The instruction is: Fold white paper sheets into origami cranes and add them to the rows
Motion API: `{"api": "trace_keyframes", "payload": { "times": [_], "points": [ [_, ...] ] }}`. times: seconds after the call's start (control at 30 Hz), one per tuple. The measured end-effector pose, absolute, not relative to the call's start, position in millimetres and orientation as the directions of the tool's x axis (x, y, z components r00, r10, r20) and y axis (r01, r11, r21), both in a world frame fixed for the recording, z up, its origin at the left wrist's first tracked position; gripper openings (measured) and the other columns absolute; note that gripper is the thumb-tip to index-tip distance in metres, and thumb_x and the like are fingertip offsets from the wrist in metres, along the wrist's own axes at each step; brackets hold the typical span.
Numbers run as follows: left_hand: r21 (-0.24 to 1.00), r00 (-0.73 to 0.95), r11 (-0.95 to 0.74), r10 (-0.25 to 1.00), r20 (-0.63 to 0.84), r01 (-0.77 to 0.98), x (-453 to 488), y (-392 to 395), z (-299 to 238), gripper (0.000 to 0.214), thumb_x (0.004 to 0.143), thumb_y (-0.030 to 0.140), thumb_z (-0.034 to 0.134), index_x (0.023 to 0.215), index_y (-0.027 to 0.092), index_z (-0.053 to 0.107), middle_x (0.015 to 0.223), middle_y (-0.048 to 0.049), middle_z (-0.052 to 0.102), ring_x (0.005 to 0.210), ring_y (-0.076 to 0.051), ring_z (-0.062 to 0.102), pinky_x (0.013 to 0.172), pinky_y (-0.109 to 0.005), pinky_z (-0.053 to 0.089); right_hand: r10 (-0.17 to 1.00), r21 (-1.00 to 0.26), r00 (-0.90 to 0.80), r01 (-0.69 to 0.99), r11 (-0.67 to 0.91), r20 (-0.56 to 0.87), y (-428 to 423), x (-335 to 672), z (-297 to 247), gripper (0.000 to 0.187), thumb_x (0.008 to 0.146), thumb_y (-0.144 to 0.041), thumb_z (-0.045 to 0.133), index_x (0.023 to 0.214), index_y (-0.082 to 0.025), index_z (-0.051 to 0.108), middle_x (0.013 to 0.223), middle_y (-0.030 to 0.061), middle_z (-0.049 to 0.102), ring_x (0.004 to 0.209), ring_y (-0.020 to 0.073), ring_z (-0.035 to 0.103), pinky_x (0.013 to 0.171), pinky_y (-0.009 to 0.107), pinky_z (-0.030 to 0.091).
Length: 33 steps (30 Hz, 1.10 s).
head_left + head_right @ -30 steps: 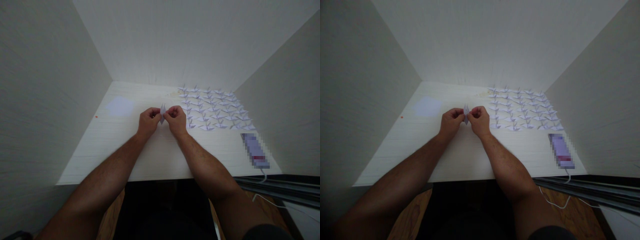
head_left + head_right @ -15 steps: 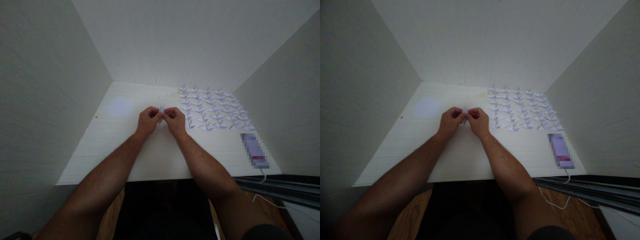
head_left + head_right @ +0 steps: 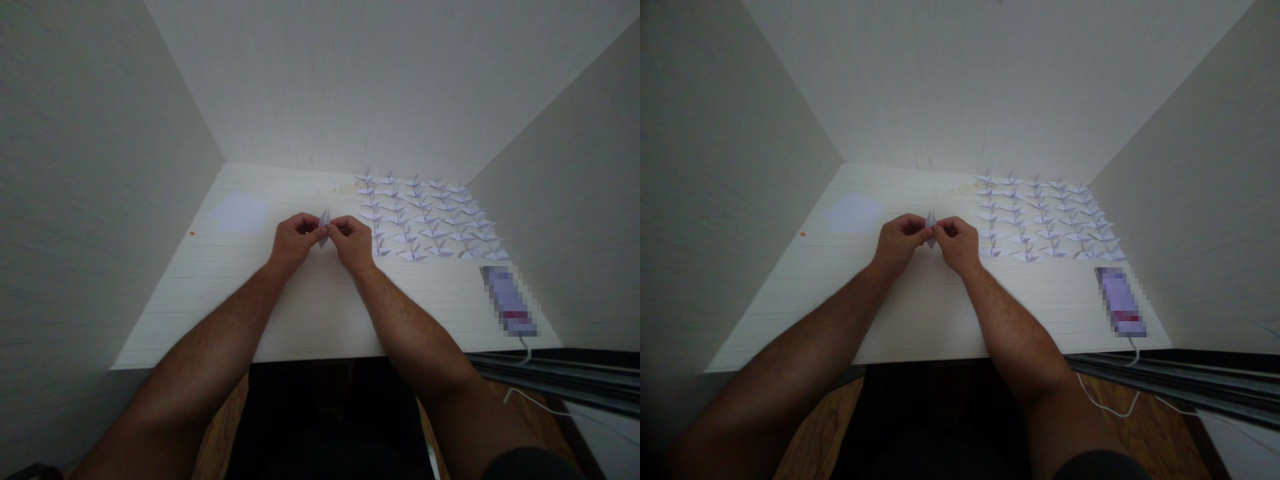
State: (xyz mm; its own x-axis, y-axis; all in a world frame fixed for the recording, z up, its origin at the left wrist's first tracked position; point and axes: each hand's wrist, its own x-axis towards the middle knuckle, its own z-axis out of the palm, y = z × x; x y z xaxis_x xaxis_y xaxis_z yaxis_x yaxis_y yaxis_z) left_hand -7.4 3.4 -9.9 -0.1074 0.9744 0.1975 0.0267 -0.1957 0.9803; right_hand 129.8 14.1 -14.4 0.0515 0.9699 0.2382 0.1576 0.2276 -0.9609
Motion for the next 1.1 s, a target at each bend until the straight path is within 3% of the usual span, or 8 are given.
{"api": "trace_keyframes", "payload": {
  "times": [0.5, 0.77, 0.9, 1.1],
  "points": [
    [0.979, -0.217, -0.197, 0.955, 0.203, 0.05, -2.2, 0.9, -12.7, 0.02, 0.063, 0.031, 0.081, 0.073, 0.018, 0.07, 0.069, 0.0002, 0.068, 0.063, -0.012, 0.059, 0.063, -0.027, 0.048, 0.974, -0.973, 0.059, 0.083, 0.214, 0.22, 13.8, 125.9, -14.6, 0.016, 0.072, -0.033, 0.066, 0.071, -0.02, 0.058, 0.063, -0.0025, 0.06, 0.058, 0.0114, 0.055, 0.055, 0.025, 0.045],
    [0.982, -0.242, -0.178, 0.951, 0.189, 0.069, -0.8, -0.8, -10.0, 0.02, 0.064, 0.033, 0.08, 0.075, 0.018, 0.072, 0.071, -0.0013, 0.07, 0.066, -0.014, 0.061, 0.066, -0.029, 0.051, 0.979, -0.981, 0.07, -0.013, 0.195, 0.194, 14.6, 125.5, -13.7, 0.025, 0.071, -0.032, 0.067, 0.086, -0.022, 0.051, 0.069, -0.0041, 0.062, 0.062, 0.0107, 0.059, 0.06, 0.024, 0.047],
    [0.978, -0.237, -0.18, 0.951, 0.2, 0.104, -0.5, -0.3, -11.8, 0.021, 0.066, 0.035, 0.078, 0.077, 0.018, 0.072, 0.072, -0.0018, 0.07, 0.066, -0.014, 0.061, 0.065, -0.028, 0.05, 0.977, -0.98, 0.075, 0.038, 0.195, 0.198, 14.2, 125.4, -13.2, 0.022, 0.072, -0.031, 0.066, 0.085, -0.022, 0.051, 0.068, -0.0041, 0.061, 0.061, 0.0108, 0.059, 0.06, 0.025, 0.048],
    [0.984, -0.252, -0.154, 0.952, 0.172, 0.088, 1.0, -0.4, -10.0, 0.018, 0.068, 0.034, 0.076, 0.074, 0.018, 0.07, 0.065, 0.0004, 0.066, 0.059, -0.012, 0.056, 0.058, -0.026, 0.046, 0.974, -0.978, 0.089, -0.018, 0.21, 0.208, 14.1, 124.3, -11.9, 0.025, 0.069, -0.029, 0.07, 0.084, -0.021, 0.052, 0.067, -0.0045, 0.062, 0.062, 0.0106, 0.06, 0.061, 0.024, 0.049]
  ]
}}
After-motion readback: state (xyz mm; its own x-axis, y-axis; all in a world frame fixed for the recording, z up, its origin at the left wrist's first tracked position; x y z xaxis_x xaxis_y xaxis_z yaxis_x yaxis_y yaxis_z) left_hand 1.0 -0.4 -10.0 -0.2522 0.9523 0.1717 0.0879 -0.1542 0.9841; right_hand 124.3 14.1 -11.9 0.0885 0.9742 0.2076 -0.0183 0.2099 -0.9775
